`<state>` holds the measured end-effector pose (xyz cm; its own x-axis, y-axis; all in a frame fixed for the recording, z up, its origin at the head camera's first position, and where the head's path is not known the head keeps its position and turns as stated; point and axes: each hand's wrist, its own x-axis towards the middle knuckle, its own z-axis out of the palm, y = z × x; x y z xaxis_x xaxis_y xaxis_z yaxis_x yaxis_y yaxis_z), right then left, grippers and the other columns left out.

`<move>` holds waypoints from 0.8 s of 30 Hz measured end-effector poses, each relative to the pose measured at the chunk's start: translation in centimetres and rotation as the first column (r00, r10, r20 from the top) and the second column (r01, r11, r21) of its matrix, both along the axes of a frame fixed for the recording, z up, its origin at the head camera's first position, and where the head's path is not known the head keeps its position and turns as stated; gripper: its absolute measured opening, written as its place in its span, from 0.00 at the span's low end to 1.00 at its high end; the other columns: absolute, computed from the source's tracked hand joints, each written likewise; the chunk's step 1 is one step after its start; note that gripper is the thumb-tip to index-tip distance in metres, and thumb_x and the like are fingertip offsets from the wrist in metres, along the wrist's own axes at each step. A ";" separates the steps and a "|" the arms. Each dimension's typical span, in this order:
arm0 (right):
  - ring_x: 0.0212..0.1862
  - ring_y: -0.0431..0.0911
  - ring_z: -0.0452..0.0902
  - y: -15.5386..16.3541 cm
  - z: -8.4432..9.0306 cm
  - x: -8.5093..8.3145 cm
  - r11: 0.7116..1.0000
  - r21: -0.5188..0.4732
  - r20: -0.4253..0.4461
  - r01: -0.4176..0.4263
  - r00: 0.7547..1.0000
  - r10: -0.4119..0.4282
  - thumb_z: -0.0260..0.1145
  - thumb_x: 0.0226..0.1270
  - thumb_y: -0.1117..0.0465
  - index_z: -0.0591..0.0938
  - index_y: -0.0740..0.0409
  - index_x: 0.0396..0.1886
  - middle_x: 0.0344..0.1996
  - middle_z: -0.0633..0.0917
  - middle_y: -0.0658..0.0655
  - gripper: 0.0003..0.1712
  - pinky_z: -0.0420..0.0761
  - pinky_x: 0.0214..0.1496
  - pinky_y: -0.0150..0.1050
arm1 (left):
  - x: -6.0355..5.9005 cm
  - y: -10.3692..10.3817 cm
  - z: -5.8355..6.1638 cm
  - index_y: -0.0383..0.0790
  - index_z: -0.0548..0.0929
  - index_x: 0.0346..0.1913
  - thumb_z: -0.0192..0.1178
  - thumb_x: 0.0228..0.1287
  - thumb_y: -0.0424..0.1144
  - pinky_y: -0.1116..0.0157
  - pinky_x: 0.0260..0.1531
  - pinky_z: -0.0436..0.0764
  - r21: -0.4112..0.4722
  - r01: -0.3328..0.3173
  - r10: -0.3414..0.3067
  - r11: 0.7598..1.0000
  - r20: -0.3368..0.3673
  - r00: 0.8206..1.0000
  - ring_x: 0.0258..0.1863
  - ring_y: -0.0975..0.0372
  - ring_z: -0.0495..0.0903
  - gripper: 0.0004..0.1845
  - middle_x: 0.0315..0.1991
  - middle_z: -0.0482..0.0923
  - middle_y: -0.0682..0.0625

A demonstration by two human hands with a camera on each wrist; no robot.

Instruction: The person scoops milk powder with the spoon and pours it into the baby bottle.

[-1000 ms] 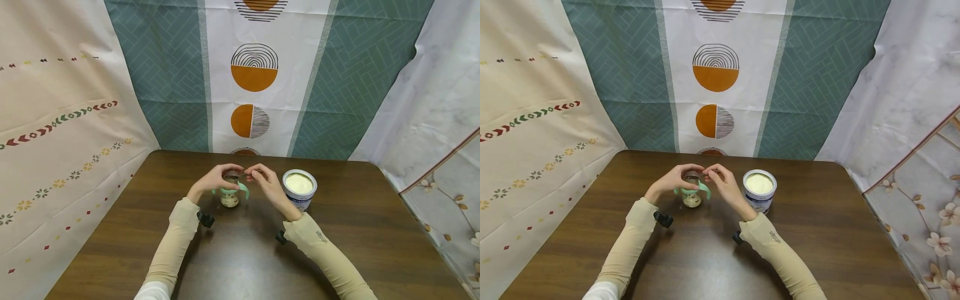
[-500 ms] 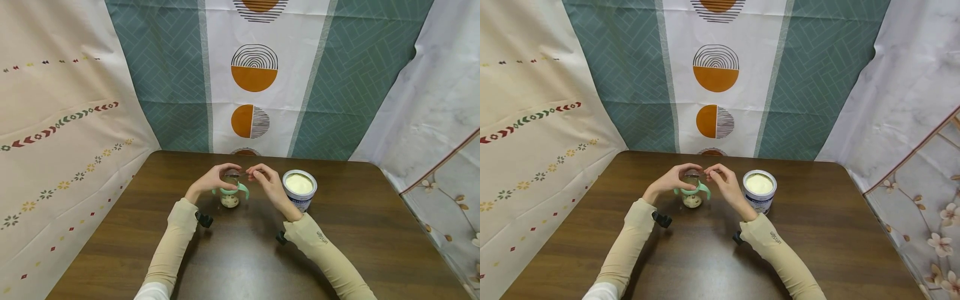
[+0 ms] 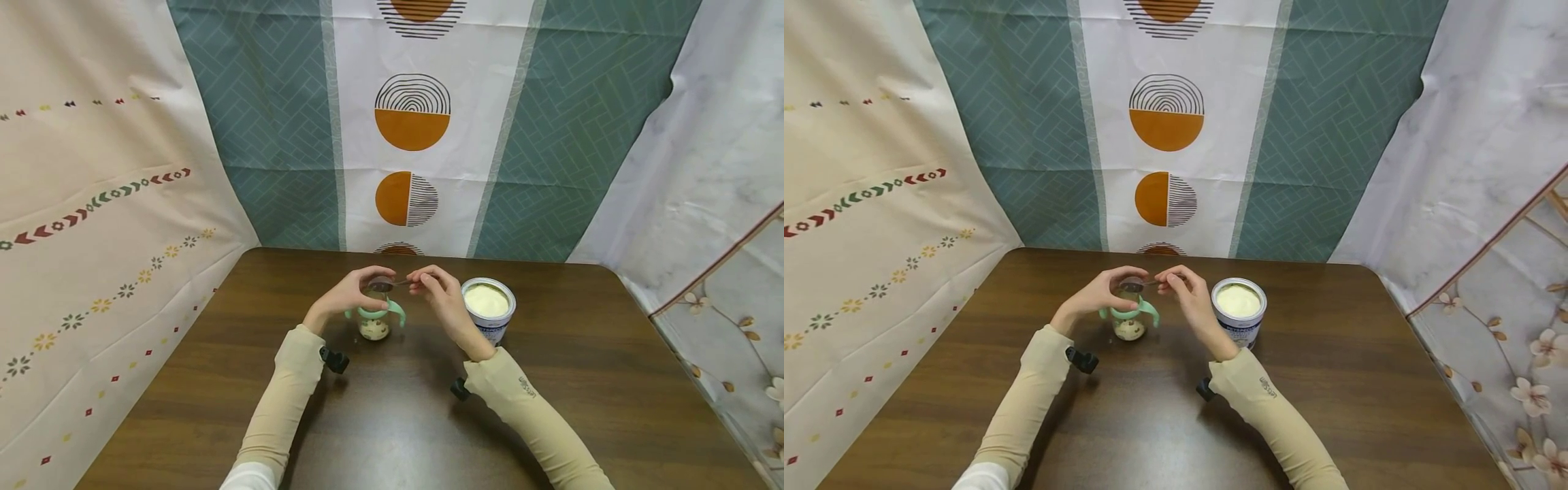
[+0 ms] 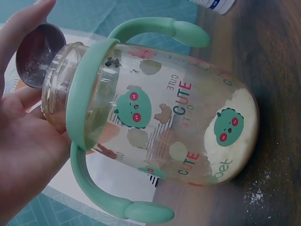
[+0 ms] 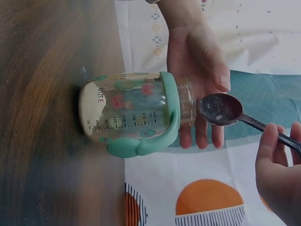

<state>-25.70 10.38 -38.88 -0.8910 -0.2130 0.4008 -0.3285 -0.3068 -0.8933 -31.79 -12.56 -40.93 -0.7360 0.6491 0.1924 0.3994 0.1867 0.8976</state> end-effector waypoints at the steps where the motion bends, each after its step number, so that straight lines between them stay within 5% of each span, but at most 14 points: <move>1: 0.40 0.41 0.80 0.0 0.1 0.0 1.000 -0.028 0.013 -0.001 1.000 0.002 0.51 0.76 0.65 0.76 0.72 0.38 0.40 0.82 0.54 0.13 0.83 0.46 0.30 | 0.1 0.0 0.1 0.39 0.72 0.65 0.70 0.53 0.29 0.56 0.62 0.75 0.003 -0.005 0.005 1.000 0.003 1.000 0.59 0.53 0.76 0.34 0.61 0.74 0.39; 6: 0.38 0.42 0.79 0.1 0.3 -0.1 0.991 -0.131 0.066 0.007 0.998 0.002 0.49 0.77 0.66 0.77 0.62 0.34 0.38 0.83 0.53 0.12 0.82 0.43 0.29 | 0.4 0.2 0.5 0.36 0.70 0.66 0.69 0.54 0.27 0.53 0.62 0.74 0.013 -0.016 0.016 1.000 0.005 1.000 0.59 0.51 0.76 0.35 0.61 0.74 0.39; 24: 0.36 0.42 0.76 1.5 0.8 -0.5 0.966 -0.241 0.282 0.097 0.959 -0.026 0.42 0.80 0.60 0.75 0.58 0.32 0.37 0.81 0.53 0.18 0.80 0.40 0.28 | 0.5 1.5 1.7 0.40 0.73 0.64 0.72 0.52 0.31 0.57 0.59 0.77 0.038 -0.042 0.044 0.998 -0.041 0.998 0.56 0.56 0.78 0.34 0.59 0.75 0.46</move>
<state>-26.16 11.91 -38.12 -0.9819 -0.0794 0.1720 -0.1067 -0.5183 -0.8485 -31.33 -11.06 -39.25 -0.7539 0.6089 0.2466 0.4287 0.1715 0.8870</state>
